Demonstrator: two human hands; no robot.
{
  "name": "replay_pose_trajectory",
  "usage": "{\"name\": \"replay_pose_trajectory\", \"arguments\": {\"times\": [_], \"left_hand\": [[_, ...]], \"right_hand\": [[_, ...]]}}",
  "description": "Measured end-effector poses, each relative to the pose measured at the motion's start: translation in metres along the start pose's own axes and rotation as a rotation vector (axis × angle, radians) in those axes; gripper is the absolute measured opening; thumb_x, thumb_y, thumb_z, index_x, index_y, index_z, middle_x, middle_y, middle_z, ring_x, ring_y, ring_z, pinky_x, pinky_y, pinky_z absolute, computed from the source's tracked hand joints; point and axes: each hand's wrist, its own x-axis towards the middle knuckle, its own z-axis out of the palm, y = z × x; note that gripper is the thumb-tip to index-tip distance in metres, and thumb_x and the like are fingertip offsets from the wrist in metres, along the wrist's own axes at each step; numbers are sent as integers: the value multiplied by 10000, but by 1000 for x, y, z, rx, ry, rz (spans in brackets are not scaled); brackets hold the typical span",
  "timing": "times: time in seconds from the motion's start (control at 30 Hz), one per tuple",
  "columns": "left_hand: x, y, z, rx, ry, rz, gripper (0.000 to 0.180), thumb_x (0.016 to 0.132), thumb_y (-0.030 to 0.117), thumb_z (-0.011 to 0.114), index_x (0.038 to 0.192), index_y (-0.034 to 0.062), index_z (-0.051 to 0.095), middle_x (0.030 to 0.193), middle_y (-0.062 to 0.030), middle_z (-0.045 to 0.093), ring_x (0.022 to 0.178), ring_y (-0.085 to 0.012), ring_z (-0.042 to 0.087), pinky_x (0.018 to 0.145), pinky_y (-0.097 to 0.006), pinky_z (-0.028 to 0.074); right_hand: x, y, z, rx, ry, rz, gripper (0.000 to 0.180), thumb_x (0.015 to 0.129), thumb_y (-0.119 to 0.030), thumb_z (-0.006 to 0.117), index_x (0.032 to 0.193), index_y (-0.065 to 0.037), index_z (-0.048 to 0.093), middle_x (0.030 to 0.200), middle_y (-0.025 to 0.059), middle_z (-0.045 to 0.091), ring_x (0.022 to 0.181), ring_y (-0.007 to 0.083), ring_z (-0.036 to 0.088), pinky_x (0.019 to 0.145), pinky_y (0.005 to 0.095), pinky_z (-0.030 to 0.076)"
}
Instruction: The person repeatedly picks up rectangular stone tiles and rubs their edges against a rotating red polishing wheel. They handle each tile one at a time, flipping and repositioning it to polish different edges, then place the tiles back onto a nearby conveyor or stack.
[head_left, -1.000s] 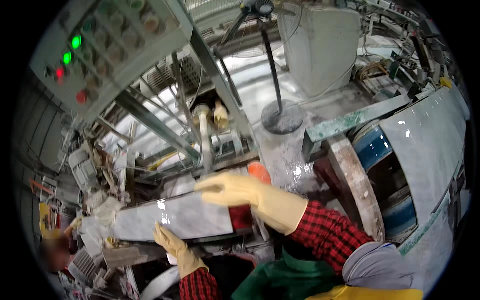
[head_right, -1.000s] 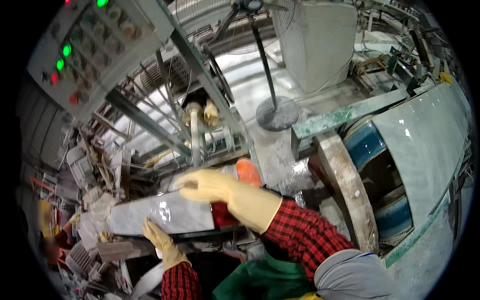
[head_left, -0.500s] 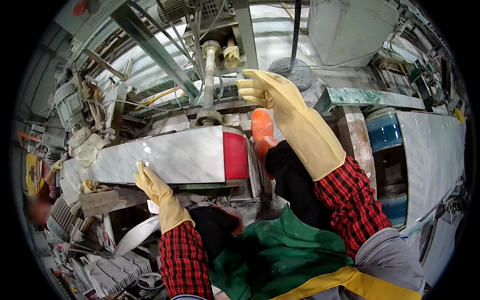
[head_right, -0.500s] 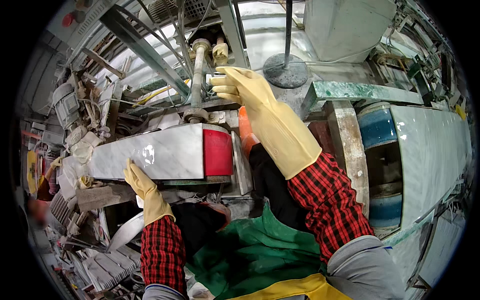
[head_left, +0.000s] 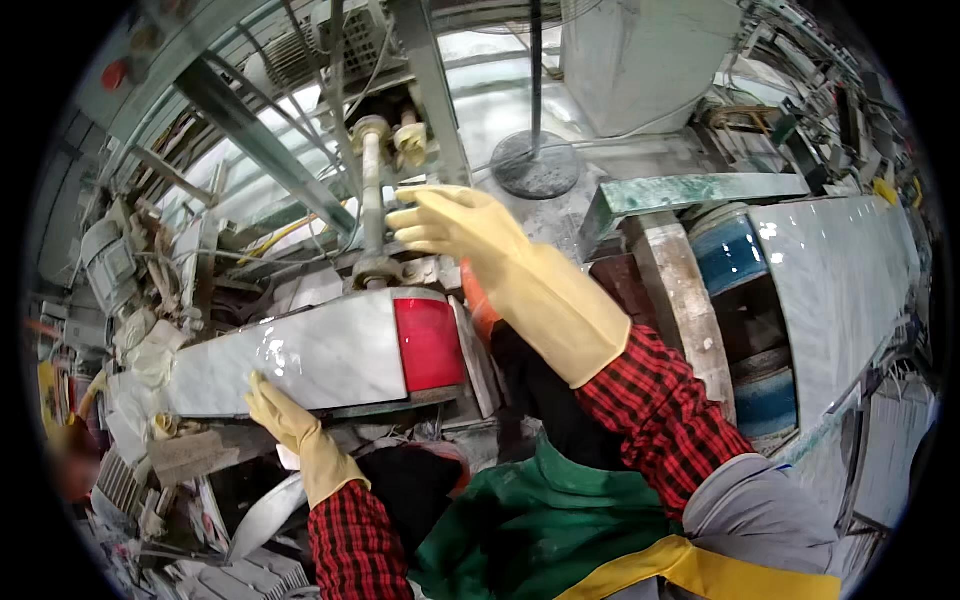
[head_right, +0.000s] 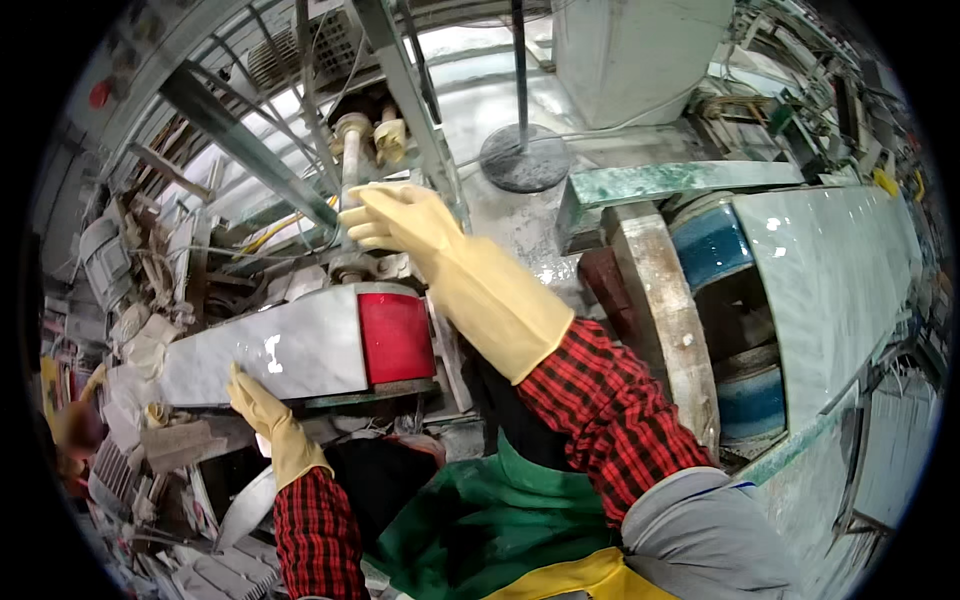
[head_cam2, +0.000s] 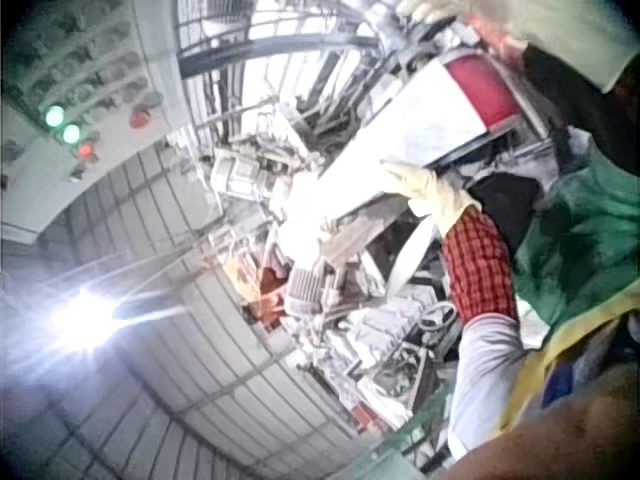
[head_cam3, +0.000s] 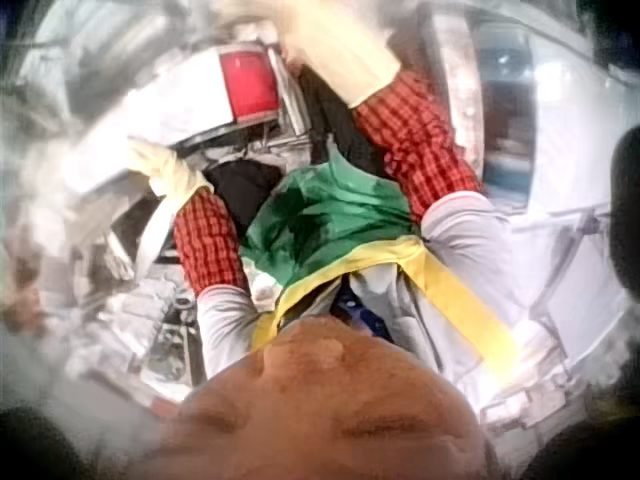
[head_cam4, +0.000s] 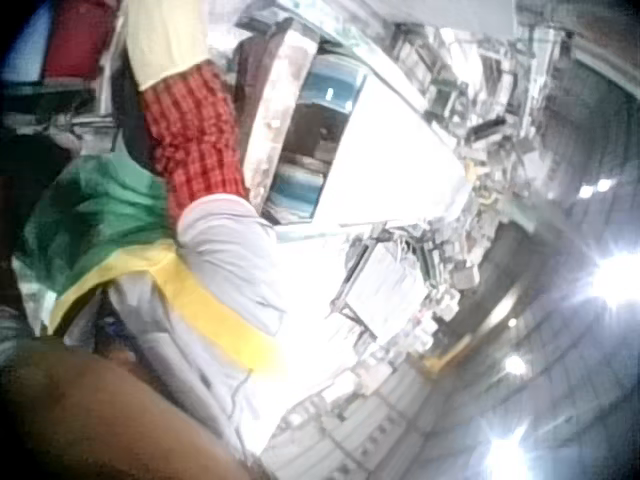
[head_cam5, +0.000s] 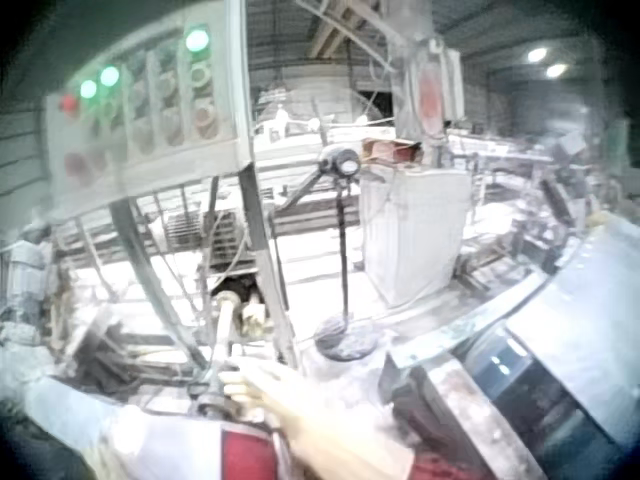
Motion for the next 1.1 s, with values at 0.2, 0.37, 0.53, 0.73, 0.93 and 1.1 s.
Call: {"name": "replay_pose_trajectory", "arguments": {"times": [0.2, 0.37, 0.53, 0.73, 0.93, 1.1], "left_hand": [[2, -10, -6, 68, -73, 29, 551, 1043, 414, 294, 1384, 25, 485, 1429, -145, 490, 1414, -345, 276, 1184, -463, 66], [8, -28, -6, 78, -88, 35, 556, 1045, 424, 295, 1385, 28, 485, 1433, -142, 486, 1419, -351, 262, 1185, -458, 57], [4, -19, -6, 62, -84, 16, 546, 1043, 420, 302, 1384, 40, 494, 1432, -135, 490, 1425, -341, 260, 1187, -449, 64], [4, -13, -8, 100, -82, 8, 556, 1043, 420, 289, 1387, 31, 485, 1417, -142, 503, 1419, -344, 268, 1182, -444, 94], [4, -17, -6, 79, -83, -12, 551, 1042, 425, 290, 1390, 45, 484, 1430, -133, 492, 1432, -322, 257, 1195, -437, 49], [2, -15, -5, 63, -71, -7, 548, 1042, 428, 294, 1383, 49, 495, 1424, -125, 501, 1430, -317, 263, 1198, -422, 59]], "right_hand": [[1, 10, 17, 18, 11, 81, 332, 968, -243, 580, 1224, -32, 610, 1037, 144, 690, 805, 147, 654, 712, 250, 551], [7, 29, 24, 50, -74, 101, 329, 963, -228, 587, 1211, -12, 606, 1030, 143, 691, 829, 168, 661, 754, 283, 546], [11, 51, 29, 39, -145, 83, 348, 949, -236, 610, 1214, -10, 593, 1032, 148, 688, 827, 182, 664, 755, 298, 544], [5, 65, 43, -25, -217, 100, 329, 954, -222, 578, 1205, -13, 614, 1026, 134, 701, 816, 129, 652, 699, 240, 522], [2, 66, 42, -130, -263, 105, 366, 977, -251, 570, 1261, -20, 584, 1111, 161, 666, 1001, 197, 654, 867, 302, 531], [-1, 63, 45, -151, -247, 110, 344, 976, -211, 565, 1263, -22, 583, 1119, 148, 661, 1021, 193, 652, 854, 283, 543]]}}
